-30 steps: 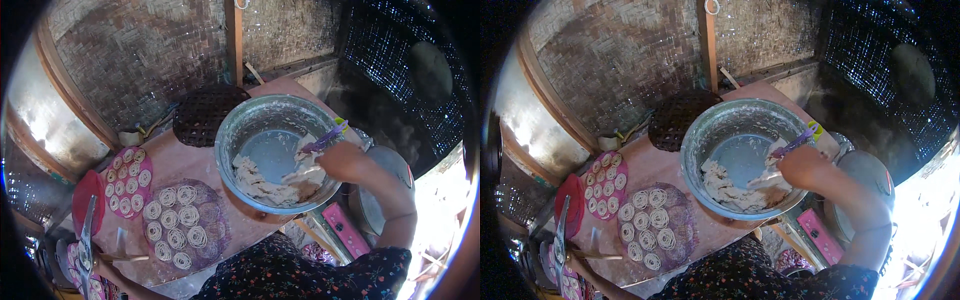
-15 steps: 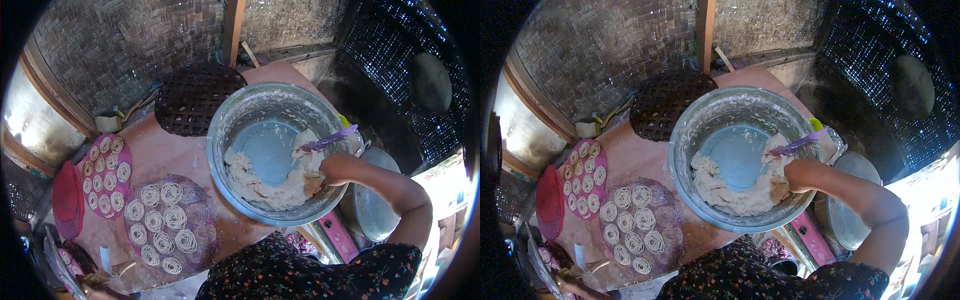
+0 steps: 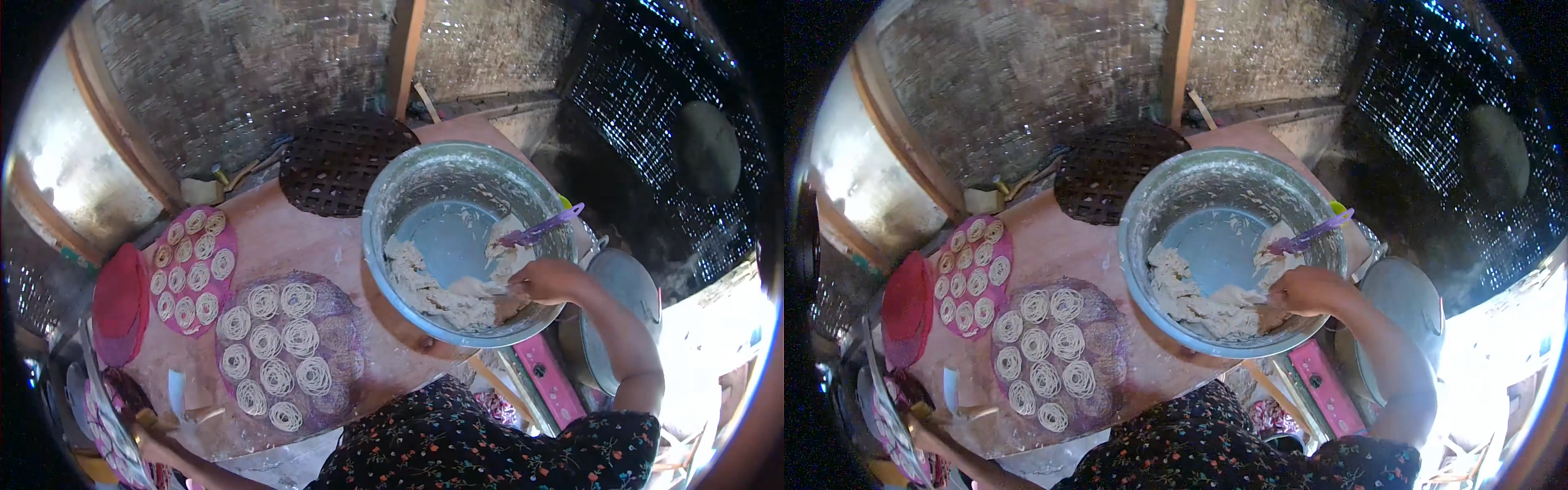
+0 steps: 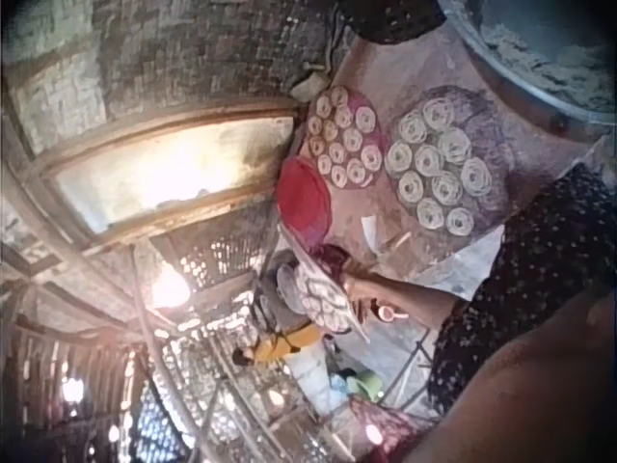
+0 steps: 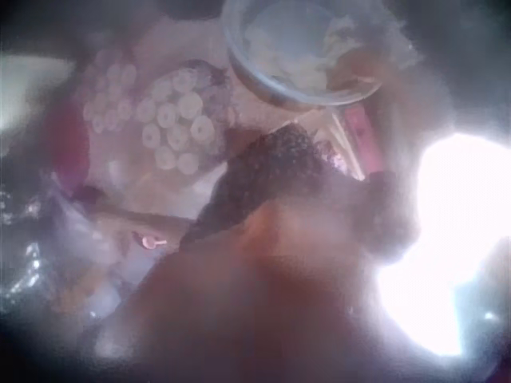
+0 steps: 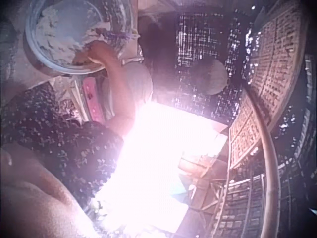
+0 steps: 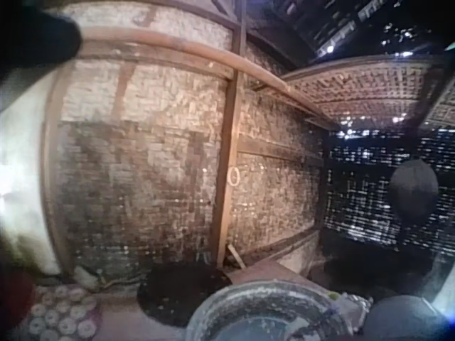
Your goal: The person extrudes dough spirals onto round mats using a hand-held tool. They then lift a stack of the mats and place them inside a large metal steamer on a stove.
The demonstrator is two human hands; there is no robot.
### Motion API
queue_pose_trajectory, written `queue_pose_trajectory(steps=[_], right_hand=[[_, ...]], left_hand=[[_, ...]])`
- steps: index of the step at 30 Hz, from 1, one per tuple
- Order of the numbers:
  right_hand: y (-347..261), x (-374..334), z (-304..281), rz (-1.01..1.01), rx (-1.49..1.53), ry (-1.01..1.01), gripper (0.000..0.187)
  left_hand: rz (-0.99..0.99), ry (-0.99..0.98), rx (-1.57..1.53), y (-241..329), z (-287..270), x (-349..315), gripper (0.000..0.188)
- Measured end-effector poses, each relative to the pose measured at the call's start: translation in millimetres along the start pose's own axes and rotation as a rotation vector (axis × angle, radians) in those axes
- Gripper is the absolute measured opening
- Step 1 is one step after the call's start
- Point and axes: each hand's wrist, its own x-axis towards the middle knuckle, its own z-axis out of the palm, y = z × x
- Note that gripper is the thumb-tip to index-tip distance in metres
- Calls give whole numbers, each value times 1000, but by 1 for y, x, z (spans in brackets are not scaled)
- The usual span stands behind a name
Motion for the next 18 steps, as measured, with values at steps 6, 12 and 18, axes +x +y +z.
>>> queue_pose_trajectory(steps=[6, 12, 18], right_hand=[[-61, -111, -99, -65, -170, 289, 25], [-150, -147, -151, -613, 53, 251, 28], [-230, -125, -137, -953, 359, 107, 32]], left_hand=[[306, -226, 44, 35, 3, 8, 50], [660, -492, -95, 119, -4, 37, 51], [88, -752, -1083, 159, -37, 12, 57]])
